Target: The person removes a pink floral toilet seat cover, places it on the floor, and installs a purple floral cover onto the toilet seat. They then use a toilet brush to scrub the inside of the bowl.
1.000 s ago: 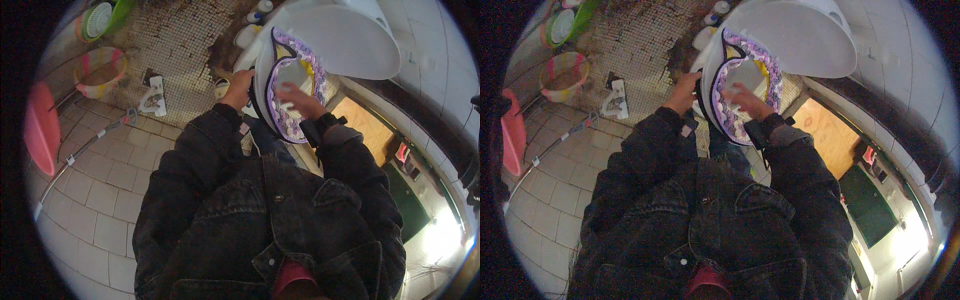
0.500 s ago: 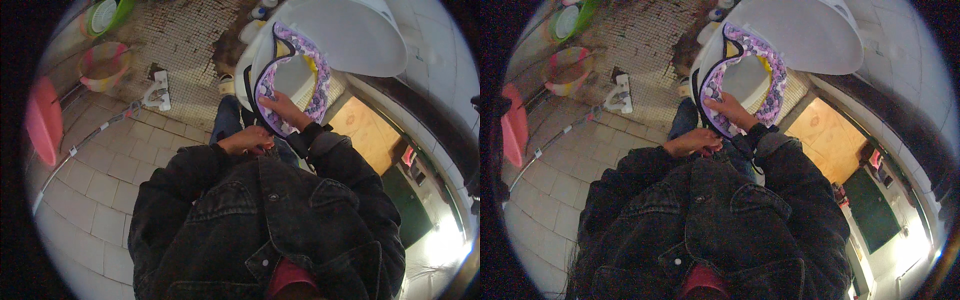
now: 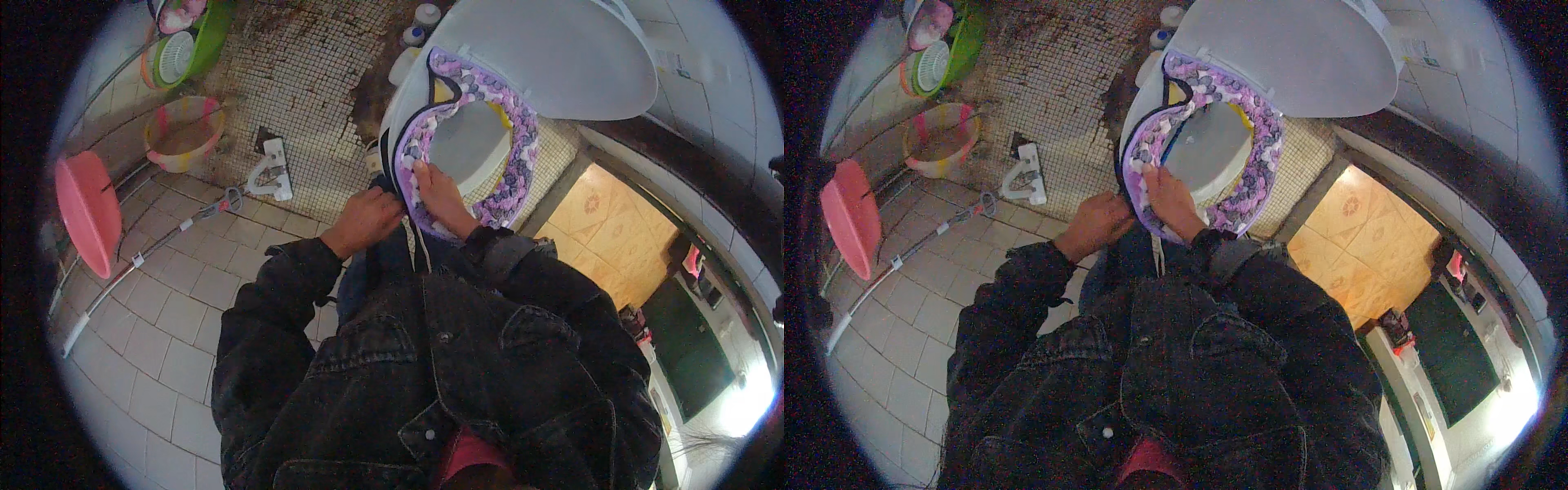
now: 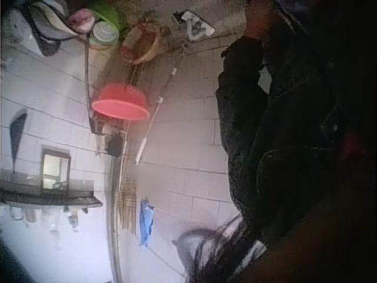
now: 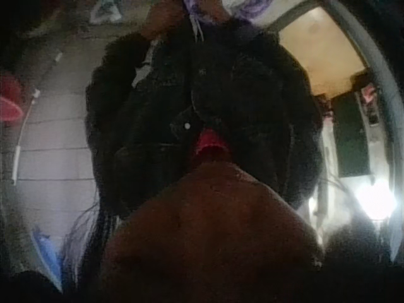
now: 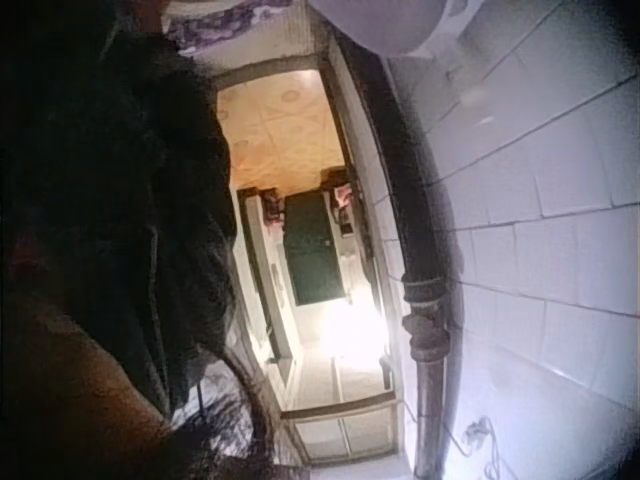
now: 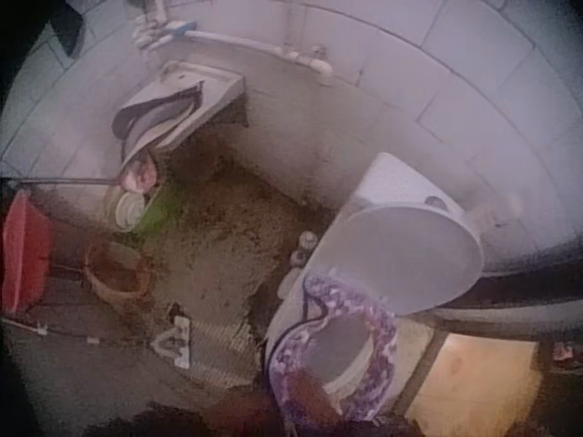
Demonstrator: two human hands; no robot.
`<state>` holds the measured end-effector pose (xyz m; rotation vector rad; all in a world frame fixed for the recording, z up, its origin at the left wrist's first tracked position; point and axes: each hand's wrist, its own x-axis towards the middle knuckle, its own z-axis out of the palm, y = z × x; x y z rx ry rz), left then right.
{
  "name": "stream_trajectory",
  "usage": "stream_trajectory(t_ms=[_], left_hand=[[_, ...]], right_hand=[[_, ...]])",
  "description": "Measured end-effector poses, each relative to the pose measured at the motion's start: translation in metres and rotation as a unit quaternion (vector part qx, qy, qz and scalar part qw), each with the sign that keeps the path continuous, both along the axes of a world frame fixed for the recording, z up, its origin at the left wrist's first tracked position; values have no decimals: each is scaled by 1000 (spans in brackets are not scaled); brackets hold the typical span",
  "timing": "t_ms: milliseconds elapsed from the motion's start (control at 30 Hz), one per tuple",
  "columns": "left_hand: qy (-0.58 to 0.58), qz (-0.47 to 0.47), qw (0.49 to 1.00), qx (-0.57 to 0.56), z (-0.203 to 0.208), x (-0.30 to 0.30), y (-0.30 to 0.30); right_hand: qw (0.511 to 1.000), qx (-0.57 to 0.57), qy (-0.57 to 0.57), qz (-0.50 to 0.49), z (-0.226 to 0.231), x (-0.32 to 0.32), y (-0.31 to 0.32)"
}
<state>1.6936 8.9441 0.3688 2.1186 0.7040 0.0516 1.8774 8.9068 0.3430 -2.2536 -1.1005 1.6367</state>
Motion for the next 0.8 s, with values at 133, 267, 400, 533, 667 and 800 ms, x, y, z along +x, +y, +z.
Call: stream_trajectory(t_ms=[133, 267, 400, 533, 667, 800], left_hand=[[-37, -46, 998, 25, 5, -6, -5], [-60, -70, 995, 46, 14, -15, -16], [-43, -44, 997, 54, 18, -16, -18], [-62, -1, 996, 70, 19, -10, -19], [-65, 47, 993, 87, 20, -7, -21], [-36, 67, 994, 81, 19, -10, -18]], right_hand=[[1000, 13, -10, -24, 3, -5, -3], [1000, -3, 1, 5, 5, -13, 2], [1000, -8, 10, 17, 6, -4, 10], [955, -138, 264, -6, 10, 29, 10], [958, -148, 223, 104, 18, 46, 9], [964, -192, 132, 131, 34, 41, 6]])
